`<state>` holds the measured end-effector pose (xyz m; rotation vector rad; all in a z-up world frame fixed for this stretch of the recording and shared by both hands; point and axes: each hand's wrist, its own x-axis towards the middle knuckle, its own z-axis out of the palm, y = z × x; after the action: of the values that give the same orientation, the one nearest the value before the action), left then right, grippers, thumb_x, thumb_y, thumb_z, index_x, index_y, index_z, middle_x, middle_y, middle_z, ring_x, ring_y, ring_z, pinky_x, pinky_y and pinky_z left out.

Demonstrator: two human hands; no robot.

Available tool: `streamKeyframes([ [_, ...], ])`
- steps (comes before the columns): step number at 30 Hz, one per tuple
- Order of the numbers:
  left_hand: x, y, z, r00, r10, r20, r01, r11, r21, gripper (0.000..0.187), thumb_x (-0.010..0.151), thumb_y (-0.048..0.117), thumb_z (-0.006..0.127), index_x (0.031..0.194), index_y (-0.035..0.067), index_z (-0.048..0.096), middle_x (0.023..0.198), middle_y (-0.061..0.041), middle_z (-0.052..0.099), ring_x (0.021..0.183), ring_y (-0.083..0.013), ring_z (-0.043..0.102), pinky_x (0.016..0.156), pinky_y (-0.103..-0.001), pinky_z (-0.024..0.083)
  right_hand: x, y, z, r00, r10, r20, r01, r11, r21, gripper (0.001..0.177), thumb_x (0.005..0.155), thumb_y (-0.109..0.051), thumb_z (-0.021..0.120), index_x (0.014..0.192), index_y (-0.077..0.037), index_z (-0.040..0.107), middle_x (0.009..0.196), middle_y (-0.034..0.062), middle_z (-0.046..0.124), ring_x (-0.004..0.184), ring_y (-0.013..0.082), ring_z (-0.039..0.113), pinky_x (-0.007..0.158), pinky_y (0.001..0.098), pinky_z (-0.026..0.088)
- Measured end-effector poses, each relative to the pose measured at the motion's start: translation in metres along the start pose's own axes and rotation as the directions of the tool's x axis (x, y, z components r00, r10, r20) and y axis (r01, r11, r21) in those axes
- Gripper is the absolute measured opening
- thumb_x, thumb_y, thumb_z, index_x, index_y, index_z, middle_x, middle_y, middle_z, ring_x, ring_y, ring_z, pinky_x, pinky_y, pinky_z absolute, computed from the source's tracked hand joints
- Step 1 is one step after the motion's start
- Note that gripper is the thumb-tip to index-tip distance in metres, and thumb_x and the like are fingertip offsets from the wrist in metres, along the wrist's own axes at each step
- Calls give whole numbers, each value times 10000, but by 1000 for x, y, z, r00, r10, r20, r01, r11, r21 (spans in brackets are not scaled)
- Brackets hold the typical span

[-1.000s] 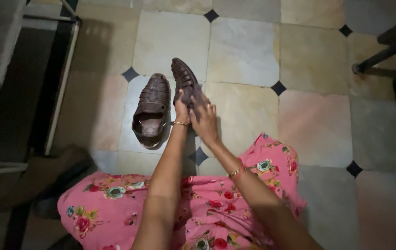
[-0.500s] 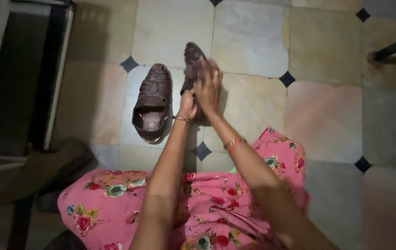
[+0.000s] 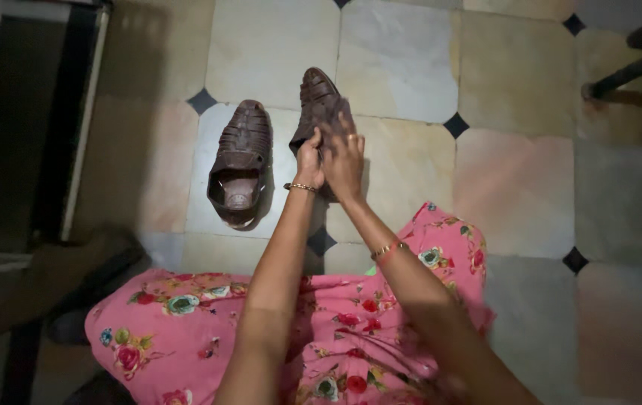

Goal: The person sits on the floor and wipes a pair of gray clogs with a cloth, then switches to a pair of brown leather shoes and continues wiping them with the same cloth.

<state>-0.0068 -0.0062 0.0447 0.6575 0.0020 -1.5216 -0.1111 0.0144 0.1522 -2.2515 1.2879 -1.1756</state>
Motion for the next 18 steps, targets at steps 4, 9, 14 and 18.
streamKeyframes([
  [4, 1, 7, 0, 997, -5, 72, 9, 998, -56, 470, 1088, 350, 488, 1329, -43, 581, 1302, -187, 652, 1177, -331, 639, 1067, -475, 512, -42, -17, -20, 995, 86, 51, -89, 994, 57, 481, 969, -96, 627, 1438, -205, 609, 1569, 130, 492, 1289, 379, 538, 1104, 466, 431],
  [9, -10, 12, -9, 989, 28, 148, -15, 996, -91, 498, 1085, 372, 470, 1367, -27, 566, 1313, -188, 658, 1192, -337, 639, 1080, -474, 508, -56, -30, -20, 998, 62, 24, -64, 996, 67, 484, 976, -116, 618, 1441, -245, 594, 1581, 130, 485, 1369, 364, 509, 1129, 466, 391],
  [14, -13, 12, -9, 993, 42, 111, -39, 999, -36, 495, 1088, 365, 451, 1404, -4, 543, 1407, -145, 609, 1290, -289, 581, 1128, -442, 456, 1, -16, 13, 994, 91, -52, -92, 996, -11, 637, 958, -64, 625, 1563, -176, 462, 1623, 148, 399, 1485, 373, 396, 1166, 583, 273],
  [18, -15, 5, -3, 981, 48, 188, -28, 994, -108, 482, 1097, 353, 450, 1436, 19, 530, 1462, -125, 565, 1343, -270, 529, 1173, -433, 399, 56, 5, 33, 998, -14, -64, 11, 998, -56, 720, 919, -26, 635, 1586, -185, 416, 1603, 112, 407, 1408, 359, 447, 1156, 519, 368],
])
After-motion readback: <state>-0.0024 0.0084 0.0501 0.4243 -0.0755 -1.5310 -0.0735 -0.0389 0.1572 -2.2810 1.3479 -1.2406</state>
